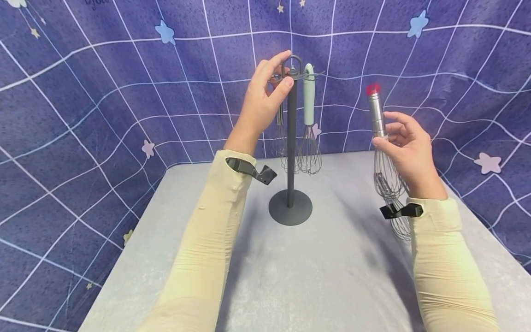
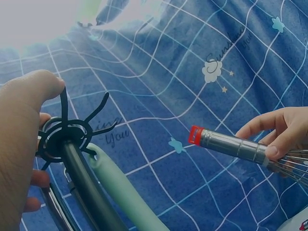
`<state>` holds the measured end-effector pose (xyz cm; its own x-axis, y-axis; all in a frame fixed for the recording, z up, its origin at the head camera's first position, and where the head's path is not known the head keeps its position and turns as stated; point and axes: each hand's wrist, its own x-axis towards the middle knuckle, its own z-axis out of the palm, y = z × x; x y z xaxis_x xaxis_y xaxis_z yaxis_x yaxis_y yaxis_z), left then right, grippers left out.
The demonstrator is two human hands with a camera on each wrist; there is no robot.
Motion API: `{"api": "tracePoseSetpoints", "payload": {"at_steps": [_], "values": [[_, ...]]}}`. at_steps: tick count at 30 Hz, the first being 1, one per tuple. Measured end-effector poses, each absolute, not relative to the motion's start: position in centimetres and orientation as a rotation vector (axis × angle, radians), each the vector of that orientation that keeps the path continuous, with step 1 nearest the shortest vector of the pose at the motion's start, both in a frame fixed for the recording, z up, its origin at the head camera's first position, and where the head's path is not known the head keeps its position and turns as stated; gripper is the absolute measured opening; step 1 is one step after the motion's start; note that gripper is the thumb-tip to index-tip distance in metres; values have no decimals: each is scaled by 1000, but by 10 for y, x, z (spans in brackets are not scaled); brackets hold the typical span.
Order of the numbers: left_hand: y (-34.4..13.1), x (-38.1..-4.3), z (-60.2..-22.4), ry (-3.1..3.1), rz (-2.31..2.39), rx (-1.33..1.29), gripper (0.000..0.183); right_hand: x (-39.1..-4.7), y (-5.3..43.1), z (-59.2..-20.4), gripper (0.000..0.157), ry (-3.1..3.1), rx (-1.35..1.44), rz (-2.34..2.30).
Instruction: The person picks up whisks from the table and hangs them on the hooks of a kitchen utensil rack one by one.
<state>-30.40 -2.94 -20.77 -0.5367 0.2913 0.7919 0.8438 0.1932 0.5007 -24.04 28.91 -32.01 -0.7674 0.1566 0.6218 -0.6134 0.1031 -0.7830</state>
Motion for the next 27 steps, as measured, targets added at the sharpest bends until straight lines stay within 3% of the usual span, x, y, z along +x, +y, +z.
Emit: {"api": "tracePoseSetpoints", "payload": {"at_steps": [27], "values": [[-30,-304,-208,-1926,-1324,-1073,51,-239,262,-301,60,-1711,595,1785]]}}
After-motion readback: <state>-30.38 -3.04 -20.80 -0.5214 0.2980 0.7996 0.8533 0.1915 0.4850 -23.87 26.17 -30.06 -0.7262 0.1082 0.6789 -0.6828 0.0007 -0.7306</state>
